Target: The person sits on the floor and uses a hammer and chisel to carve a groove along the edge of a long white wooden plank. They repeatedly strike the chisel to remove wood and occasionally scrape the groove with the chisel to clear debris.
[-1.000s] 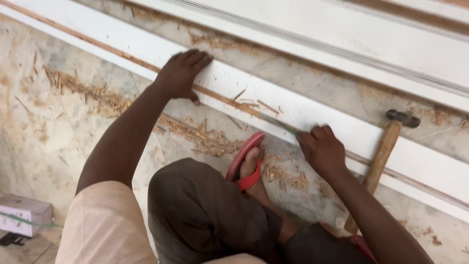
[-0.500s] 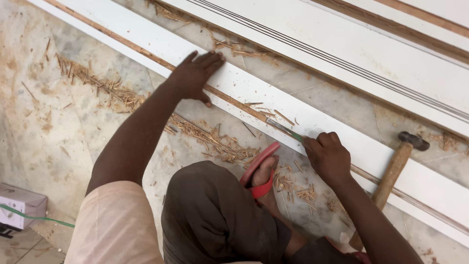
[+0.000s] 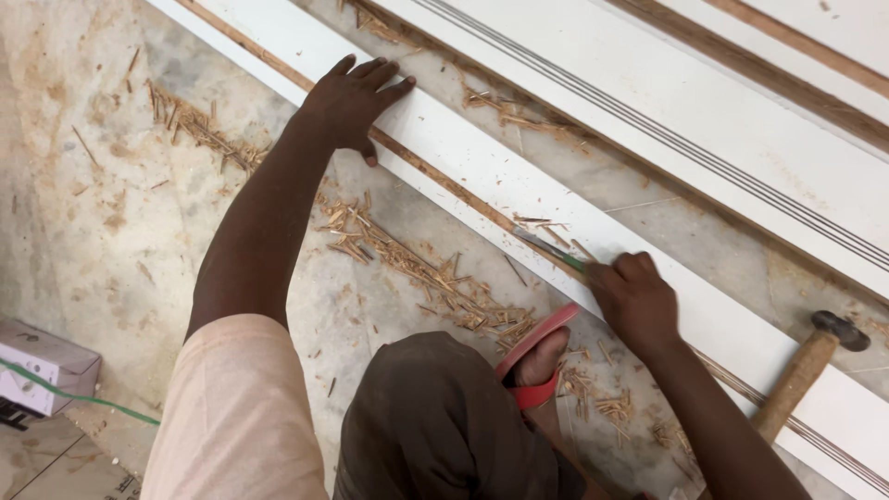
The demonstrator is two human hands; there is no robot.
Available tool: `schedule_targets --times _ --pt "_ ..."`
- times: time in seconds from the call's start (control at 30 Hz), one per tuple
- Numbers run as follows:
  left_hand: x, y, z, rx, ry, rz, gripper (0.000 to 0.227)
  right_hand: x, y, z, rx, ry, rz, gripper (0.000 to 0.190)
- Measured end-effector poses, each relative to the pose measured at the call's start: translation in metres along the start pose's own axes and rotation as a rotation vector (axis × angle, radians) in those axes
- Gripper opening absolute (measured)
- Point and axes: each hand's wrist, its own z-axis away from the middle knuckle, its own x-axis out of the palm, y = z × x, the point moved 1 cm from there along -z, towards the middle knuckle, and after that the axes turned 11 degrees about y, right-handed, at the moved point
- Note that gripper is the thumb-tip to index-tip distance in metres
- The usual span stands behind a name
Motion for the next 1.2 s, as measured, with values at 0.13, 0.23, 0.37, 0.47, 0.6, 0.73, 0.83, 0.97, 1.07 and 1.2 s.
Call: schedule_targets --times 0.13,0.23,0.37,0.47,0.6,0.73,0.83,0.97,1.07,1.2 --pt "0.006 0.003 0.001 0.0 0.007 0.019 0.147 0.014 -0.004 -0.012 -0.023 -0.02 0.02 0.019" --pt "0.006 0.0 0.001 -0.011 0.004 0.025 0.145 0.02 -0.006 -0.024 -0.062 -0.059 0.017 0.018" --pt "0.003 0.002 0.006 -0.043 0.039 0.038 0.146 0.012 -0.007 -0.02 -0.106 -0.044 0.034 0.026" --pt "0.008 0.002 0.009 -0.054 0.045 0.061 0.145 -0.003 -0.003 0.001 -0.105 -0.012 0.024 0.033" --pt "0.01 0.0 0.007 -0.052 0.034 0.064 0.145 -0.007 -0.004 -0.002 -0.088 -0.023 0.063 0.034" --pt "0.007 0.0 0.009 -0.06 0.043 0.074 0.143 0.028 -0.028 -0.039 -0.154 -0.015 0.059 0.041" --pt "0.004 -0.001 0.01 -0.065 0.036 0.113 0.142 0.023 -0.025 -0.039 -0.149 -0.069 0.057 0.042" --pt "0.01 -0.005 0.009 -0.057 0.076 0.12 0.143 -0.001 -0.012 -0.016 -0.09 -0.119 0.106 0.047" --pt "0.015 -0.002 0.006 -0.043 0.082 0.105 0.143 0.012 -0.018 -0.021 -0.067 -0.097 0.033 0.044" --pt "0.009 0.001 0.007 -0.057 0.043 0.106 0.141 0.066 -0.054 -0.087 -0.139 -0.077 0.005 0.039"
